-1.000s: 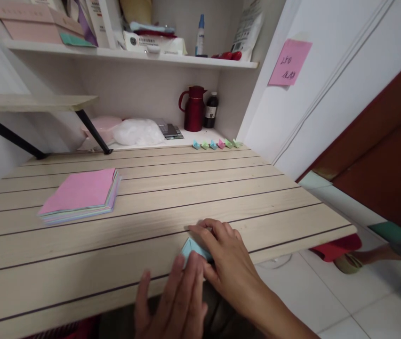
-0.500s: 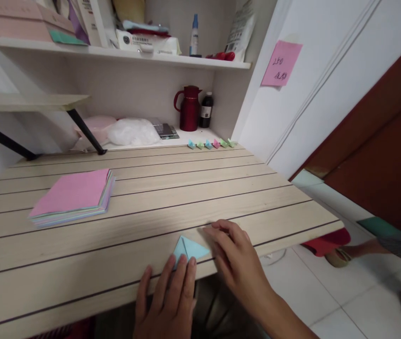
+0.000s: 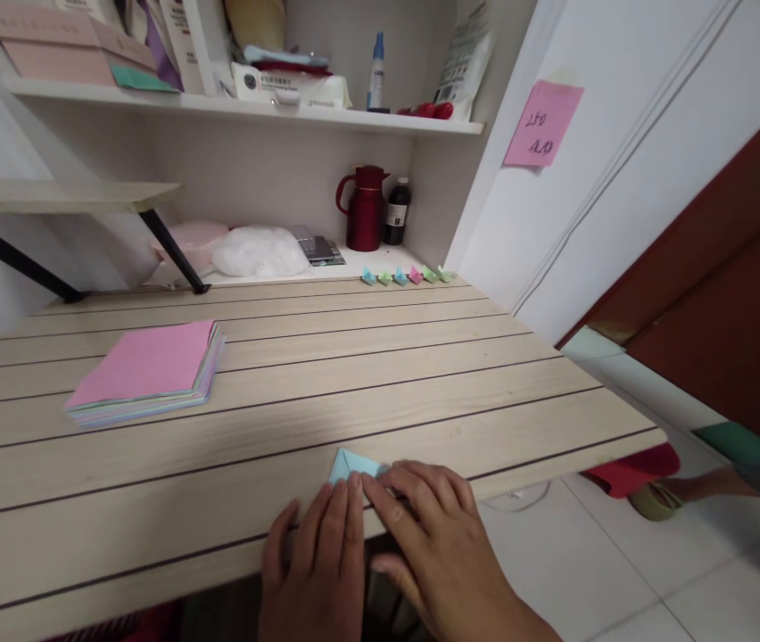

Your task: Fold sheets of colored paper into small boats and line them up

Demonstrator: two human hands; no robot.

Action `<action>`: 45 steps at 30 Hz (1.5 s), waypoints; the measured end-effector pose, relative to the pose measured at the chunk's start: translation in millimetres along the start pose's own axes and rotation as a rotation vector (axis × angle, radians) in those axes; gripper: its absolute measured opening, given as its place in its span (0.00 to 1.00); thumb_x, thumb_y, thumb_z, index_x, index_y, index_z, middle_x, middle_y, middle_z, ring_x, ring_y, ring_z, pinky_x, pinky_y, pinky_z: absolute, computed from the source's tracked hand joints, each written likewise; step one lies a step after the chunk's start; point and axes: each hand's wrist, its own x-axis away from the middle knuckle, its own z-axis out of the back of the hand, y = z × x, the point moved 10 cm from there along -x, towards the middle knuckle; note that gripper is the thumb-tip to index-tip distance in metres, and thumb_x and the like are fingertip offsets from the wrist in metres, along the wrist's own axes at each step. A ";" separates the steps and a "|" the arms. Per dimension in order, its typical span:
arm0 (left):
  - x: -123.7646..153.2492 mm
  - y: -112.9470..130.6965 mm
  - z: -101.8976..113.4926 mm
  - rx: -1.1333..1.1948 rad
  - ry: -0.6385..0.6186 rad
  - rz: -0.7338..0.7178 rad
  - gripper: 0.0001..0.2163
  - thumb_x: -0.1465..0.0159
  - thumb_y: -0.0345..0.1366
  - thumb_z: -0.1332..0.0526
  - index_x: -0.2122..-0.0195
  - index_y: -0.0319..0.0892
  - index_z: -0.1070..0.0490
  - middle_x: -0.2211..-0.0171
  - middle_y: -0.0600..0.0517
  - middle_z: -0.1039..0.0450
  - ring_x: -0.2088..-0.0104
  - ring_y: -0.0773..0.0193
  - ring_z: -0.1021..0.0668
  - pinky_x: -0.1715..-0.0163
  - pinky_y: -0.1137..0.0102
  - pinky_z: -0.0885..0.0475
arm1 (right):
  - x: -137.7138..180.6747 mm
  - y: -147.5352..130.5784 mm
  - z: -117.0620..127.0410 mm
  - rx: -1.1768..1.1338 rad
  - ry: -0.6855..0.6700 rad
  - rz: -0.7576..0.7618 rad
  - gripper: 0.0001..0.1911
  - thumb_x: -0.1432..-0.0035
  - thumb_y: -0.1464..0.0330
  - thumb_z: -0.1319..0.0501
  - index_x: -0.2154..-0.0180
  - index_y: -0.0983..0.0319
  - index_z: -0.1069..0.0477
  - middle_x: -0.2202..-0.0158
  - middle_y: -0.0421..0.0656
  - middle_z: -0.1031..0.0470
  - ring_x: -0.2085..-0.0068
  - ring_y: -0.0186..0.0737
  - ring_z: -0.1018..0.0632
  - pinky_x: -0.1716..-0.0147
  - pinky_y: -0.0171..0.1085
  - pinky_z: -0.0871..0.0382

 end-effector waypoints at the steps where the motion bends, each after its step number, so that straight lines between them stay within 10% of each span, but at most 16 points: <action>1: -2.5 0.3 0.5 -0.012 -0.014 0.006 0.22 0.37 0.25 0.47 0.43 0.44 0.31 0.50 0.49 0.22 0.49 0.57 0.24 0.36 0.54 0.51 | -1.7 -0.9 0.0 0.017 0.001 -0.007 0.34 0.41 0.58 0.35 0.36 0.56 0.41 0.45 0.46 0.28 0.46 0.52 0.30 0.47 0.52 0.40; 13: -8.0 -2.7 6.2 -0.012 0.003 -0.002 0.21 0.37 0.24 0.47 0.44 0.44 0.30 0.52 0.50 0.21 0.51 0.58 0.25 0.33 0.50 0.57 | -21.5 -5.2 2.0 0.060 0.005 0.014 0.30 0.42 0.65 0.34 0.40 0.62 0.37 0.38 0.48 0.35 0.39 0.58 0.38 0.42 0.56 0.47; 21: 14.8 -12.8 26.2 0.166 0.146 -0.063 0.16 0.36 0.28 0.41 0.49 0.48 0.27 0.61 0.53 0.21 0.56 0.64 0.23 0.40 0.63 0.41 | 1.1 -10.2 20.6 -0.303 0.209 -0.012 0.11 0.33 0.70 0.48 0.55 0.58 0.28 0.60 0.44 0.25 0.57 0.44 0.28 0.58 0.45 0.38; 27: -0.8 -17.6 33.6 0.258 0.003 -0.144 0.12 0.37 0.30 0.40 0.54 0.51 0.26 0.67 0.60 0.22 0.66 0.71 0.22 0.42 0.67 0.44 | -9.0 1.3 21.8 -0.588 0.115 -0.103 0.08 0.36 0.72 0.44 0.60 0.56 0.27 0.65 0.41 0.28 0.61 0.41 0.28 0.60 0.42 0.37; 32: -49.1 -55.6 42.9 0.486 0.010 0.146 0.04 0.38 0.36 0.37 0.63 0.51 0.24 0.71 0.61 0.23 0.68 0.69 0.22 0.57 0.70 0.33 | -60.4 28.0 18.1 -1.138 0.017 -0.398 0.10 0.45 0.62 0.32 0.69 0.59 0.30 0.66 0.40 0.30 0.61 0.40 0.28 0.61 0.37 0.34; 36: -99.4 -95.4 2.4 0.916 -0.158 0.604 0.08 0.40 0.43 0.37 0.69 0.45 0.23 0.74 0.56 0.23 0.70 0.64 0.23 0.68 0.70 0.31 | -122.1 35.3 4.1 -1.623 -0.057 -0.547 0.16 0.39 0.54 0.39 0.61 0.59 0.30 0.70 0.38 0.31 0.68 0.34 0.29 0.67 0.33 0.34; 41: -124.3 -129.4 -48.1 1.538 0.089 0.981 0.18 0.53 0.45 0.28 0.66 0.37 0.22 0.72 0.51 0.21 0.67 0.61 0.22 0.65 0.69 0.31 | -166.1 50.2 -26.7 -1.834 -0.036 -0.672 0.21 0.39 0.49 0.41 0.55 0.59 0.29 0.64 0.42 0.26 0.66 0.35 0.25 0.72 0.31 0.32; 45: -111.3 -137.9 -73.2 1.585 0.160 1.034 0.21 0.54 0.47 0.28 0.64 0.36 0.22 0.71 0.48 0.21 0.68 0.61 0.23 0.65 0.68 0.31 | -159.1 56.3 -59.7 -1.920 -0.009 -0.764 0.24 0.53 0.57 0.27 0.58 0.60 0.30 0.69 0.38 0.26 0.72 0.30 0.25 0.74 0.30 0.33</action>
